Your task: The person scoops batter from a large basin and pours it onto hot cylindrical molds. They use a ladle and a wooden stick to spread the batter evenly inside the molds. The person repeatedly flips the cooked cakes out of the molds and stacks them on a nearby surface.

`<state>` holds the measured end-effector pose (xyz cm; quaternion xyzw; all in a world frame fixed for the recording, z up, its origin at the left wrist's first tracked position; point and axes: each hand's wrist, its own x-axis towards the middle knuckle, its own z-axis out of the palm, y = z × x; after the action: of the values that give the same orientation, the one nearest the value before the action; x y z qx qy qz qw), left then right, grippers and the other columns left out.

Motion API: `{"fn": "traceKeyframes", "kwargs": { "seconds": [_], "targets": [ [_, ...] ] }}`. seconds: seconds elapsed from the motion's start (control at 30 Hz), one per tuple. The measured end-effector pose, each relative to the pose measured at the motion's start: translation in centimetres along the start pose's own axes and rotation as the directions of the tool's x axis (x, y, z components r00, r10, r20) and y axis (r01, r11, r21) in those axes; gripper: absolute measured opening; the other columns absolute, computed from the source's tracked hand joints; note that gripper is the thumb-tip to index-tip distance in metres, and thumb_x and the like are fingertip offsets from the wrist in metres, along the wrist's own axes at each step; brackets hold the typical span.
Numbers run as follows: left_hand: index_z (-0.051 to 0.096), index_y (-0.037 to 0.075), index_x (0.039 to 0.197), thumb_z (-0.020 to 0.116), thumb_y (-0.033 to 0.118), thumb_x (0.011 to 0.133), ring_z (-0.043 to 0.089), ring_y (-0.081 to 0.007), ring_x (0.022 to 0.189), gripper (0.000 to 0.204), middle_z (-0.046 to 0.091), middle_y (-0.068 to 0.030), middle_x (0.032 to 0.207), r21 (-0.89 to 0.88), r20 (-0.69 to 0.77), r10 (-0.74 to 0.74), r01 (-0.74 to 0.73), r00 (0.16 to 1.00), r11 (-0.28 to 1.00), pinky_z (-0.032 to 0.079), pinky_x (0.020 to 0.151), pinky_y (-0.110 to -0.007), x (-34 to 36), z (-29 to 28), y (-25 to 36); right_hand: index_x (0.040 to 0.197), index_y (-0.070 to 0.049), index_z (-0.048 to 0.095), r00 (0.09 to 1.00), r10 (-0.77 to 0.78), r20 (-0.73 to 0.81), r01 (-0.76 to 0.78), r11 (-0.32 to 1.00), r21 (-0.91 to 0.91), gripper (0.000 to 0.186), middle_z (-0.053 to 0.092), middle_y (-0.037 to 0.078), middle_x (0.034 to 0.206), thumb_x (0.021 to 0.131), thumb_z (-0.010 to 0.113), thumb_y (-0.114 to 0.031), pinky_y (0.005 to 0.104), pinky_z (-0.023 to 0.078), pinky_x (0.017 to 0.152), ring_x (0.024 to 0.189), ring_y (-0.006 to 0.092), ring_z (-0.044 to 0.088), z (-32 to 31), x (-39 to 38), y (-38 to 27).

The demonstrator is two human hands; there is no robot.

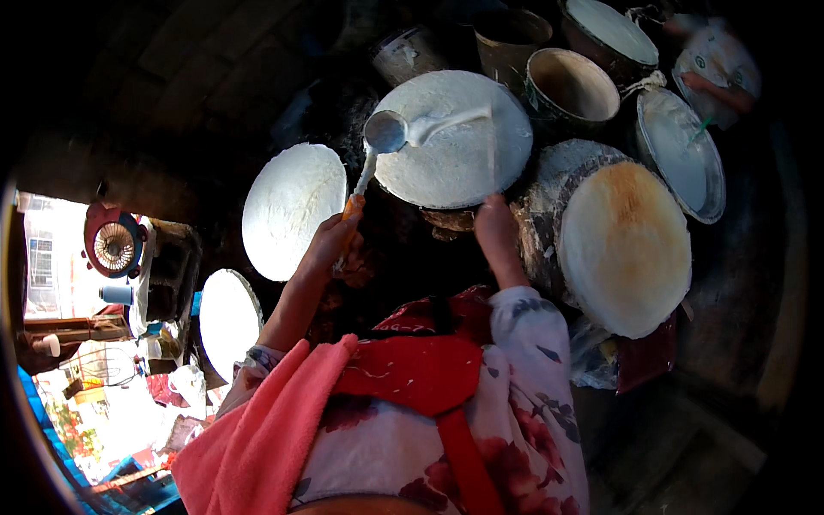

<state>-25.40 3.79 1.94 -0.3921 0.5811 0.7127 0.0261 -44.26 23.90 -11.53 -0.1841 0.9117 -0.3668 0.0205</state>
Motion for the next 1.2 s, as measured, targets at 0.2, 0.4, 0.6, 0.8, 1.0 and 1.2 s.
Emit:
{"fn": "traceKeyframes", "kwargs": {
  "seconds": [0.2, 0.4, 0.6, 0.8, 1.0, 1.2],
  "targets": [
    [0.044, 0.008, 0.111, 0.052, 0.034, 0.094, 0.045, -0.0114, 0.041, 0.033, 0.049, -0.002, 0.065, -0.056, 0.031, -0.031, 0.032, 0.999, 0.998, 0.04, 0.038, -0.028, 0.9, 0.8, 0.1, 0.087, -0.004, 0.055, 0.935, -0.226, 0.275, 0.243, 0.969, -0.031, 0.025, 0.063, 0.02, 0.075, 0.092, 0.046, -0.026, 0.0517, 0.047, 0.063, 0.073, 0.041, 0.061, 3.1, -3.3, -2.5],
    [0.043, 0.009, 0.119, 0.052, 0.033, 0.094, 0.041, -0.0097, 0.043, 0.036, 0.048, -0.0014, 0.067, -0.231, 0.026, -0.072, 0.076, 0.997, 0.97, 0.032, 0.037, -0.023, -0.5, 0.9, 0.4, 0.09, -0.005, 0.056, 0.981, 0.04, 0.19, -0.033, 0.999, -0.04, 0.022, 0.063, 0.02, 0.075, 0.092, 0.046, -0.025, 0.0512, 0.047, 0.061, 0.073, 0.0397, 0.062, -0.8, -0.2, 1.0],
    [0.044, 0.01, 0.115, 0.049, 0.03, 0.095, 0.042, -0.0103, 0.042, 0.029, 0.047, -0.0018, 0.067, -0.393, 0.084, -0.108, 0.133, 0.991, 0.91, 0.035, 0.038, -0.022, -1.2, 3.1, 0.9, 0.087, -0.003, 0.053, 0.915, -0.175, 0.363, 0.139, 0.983, 0.123, 0.023, 0.061, 0.022, 0.078, 0.092, 0.049, -0.025, 0.051, 0.047, 0.061, 0.072, 0.0408, 0.06, 4.1, -4.7, -1.0],
    [0.045, 0.008, 0.121, 0.046, 0.032, 0.097, 0.037, -0.0085, 0.043, 0.033, 0.04, 0.0008, 0.062, -0.642, 0.044, 0.131, -0.072, 0.99, 0.763, 0.03, 0.04, -0.021, -5.6, 2.1, -2.2, 0.085, -0.003, 0.05, 0.851, -0.405, 0.335, 0.273, 0.884, 0.379, 0.025, 0.059, 0.022, 0.071, 0.093, 0.048, -0.026, 0.051, 0.045, 0.059, 0.069, 0.0424, 0.058, 3.6, -4.6, -2.5],
    [0.044, 0.002, 0.123, 0.04, 0.026, 0.099, 0.036, -0.0077, 0.041, 0.034, 0.038, 0.0014, 0.061, -0.942, 0.085, 0.279, -0.014, 0.957, 0.336, 0.03, 0.039, -0.021, -5.7, 0.0, -2.7, 0.088, -0.006, 0.051, 0.713, -0.599, 0.365, 0.544, 0.801, 0.251, 0.024, 0.061, 0.019, 0.069, 0.094, 0.045, -0.028, 0.051, 0.045, 0.056, 0.065, 0.0397, 0.06, 1.2, -3.2, -7.1],
    [0.034, -0.003, 0.134, 0.031, 0.032, 0.101, 0.039, -0.0074, 0.037, 0.048, 0.04, 0.0007, 0.061, -0.996, -0.068, 0.579, -0.018, 0.813, -0.093, 0.033, 0.037, -0.022, -10.2, 0.3, -3.1, 0.09, -0.002, 0.055, 0.868, -0.41, 0.279, 0.356, 0.907, 0.226, 0.028, 0.062, 0.024, 0.083, 0.095, 0.043, -0.027, 0.0518, 0.046, 0.067, 0.078, 0.0442, 0.059, 0.3, 3.5, -4.5]
  ]
}}
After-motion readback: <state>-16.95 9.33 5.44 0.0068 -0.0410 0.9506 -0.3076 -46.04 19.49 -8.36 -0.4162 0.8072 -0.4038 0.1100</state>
